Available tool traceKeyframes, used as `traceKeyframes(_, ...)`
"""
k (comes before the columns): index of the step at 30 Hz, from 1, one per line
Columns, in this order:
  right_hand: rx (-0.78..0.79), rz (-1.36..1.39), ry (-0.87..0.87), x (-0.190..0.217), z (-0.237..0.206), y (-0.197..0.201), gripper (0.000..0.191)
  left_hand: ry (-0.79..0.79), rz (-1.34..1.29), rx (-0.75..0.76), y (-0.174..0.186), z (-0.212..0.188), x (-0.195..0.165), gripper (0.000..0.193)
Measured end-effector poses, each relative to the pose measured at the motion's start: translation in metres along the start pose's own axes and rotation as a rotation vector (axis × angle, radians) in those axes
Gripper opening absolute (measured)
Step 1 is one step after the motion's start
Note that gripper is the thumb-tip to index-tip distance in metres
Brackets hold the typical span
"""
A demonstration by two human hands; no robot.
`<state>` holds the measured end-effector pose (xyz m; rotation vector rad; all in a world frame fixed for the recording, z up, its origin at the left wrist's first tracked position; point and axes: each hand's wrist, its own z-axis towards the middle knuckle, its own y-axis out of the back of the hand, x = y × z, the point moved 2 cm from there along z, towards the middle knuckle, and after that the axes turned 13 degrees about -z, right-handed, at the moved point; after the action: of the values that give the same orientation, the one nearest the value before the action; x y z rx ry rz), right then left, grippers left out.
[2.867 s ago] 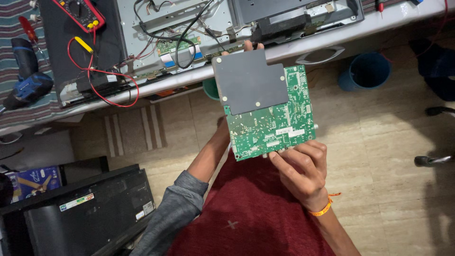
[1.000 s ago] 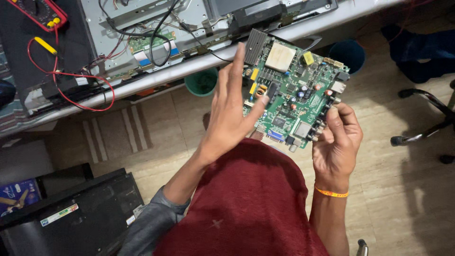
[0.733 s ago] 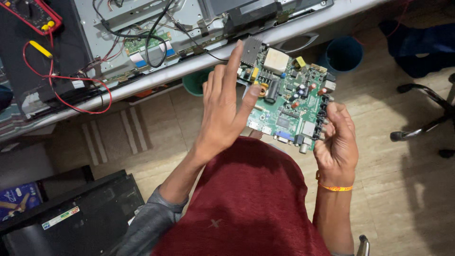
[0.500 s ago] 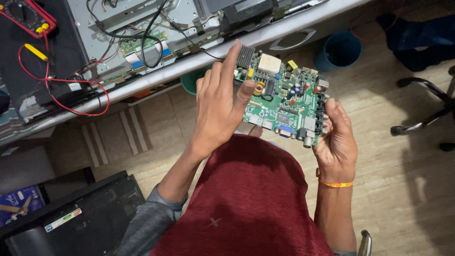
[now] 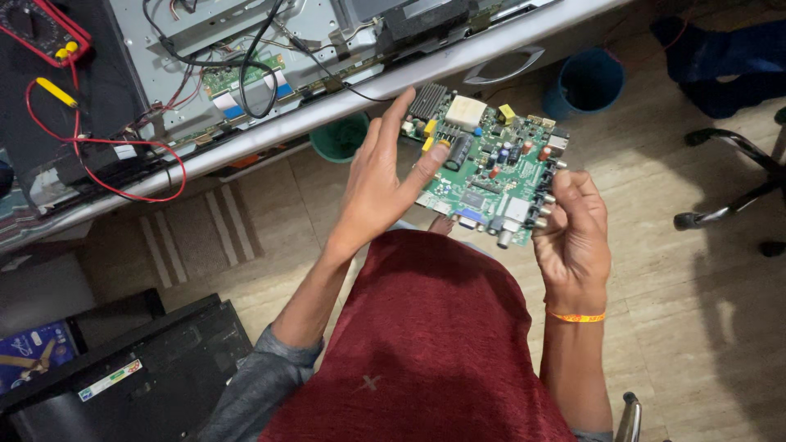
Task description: The person holds a television mainboard, turning it over to view both sides and touching its components while checking it. They then use a lighted handheld magnifier to look closely at the board's surface and finally hand the board to another person.
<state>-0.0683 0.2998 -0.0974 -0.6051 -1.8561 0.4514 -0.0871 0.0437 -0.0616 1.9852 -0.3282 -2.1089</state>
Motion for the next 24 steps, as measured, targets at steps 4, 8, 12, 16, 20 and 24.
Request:
traceKeyframes(4,-0.008,-0.081,0.070,-0.001,-0.003,-0.007,0.011,0.008,-0.051,0.001,-0.007,0.000,0.008,0.086)
traceKeyframes(8,0.005,-0.120,0.101,-0.002,-0.003,-0.015,0.010,0.072,-0.109,-0.006,-0.011,-0.005,0.014,0.084)
traceKeyframes(12,-0.008,-0.152,0.102,-0.001,-0.004,-0.022,0.013,0.083,-0.141,-0.007,-0.009,-0.008,0.020,0.081)
traceKeyframes(16,0.000,-0.270,0.156,-0.007,-0.011,-0.034,0.015,0.087,-0.203,-0.012,-0.010,-0.010,0.027,0.087)
traceKeyframes(20,0.010,-0.318,0.190,-0.011,-0.018,-0.046,0.017,0.109,-0.294,-0.008,-0.011,-0.014,0.034,0.094)
traceKeyframes(24,0.016,-0.353,0.215,-0.015,-0.022,-0.052,0.019,0.116,-0.323,-0.023,-0.010,-0.018,0.038,0.101)
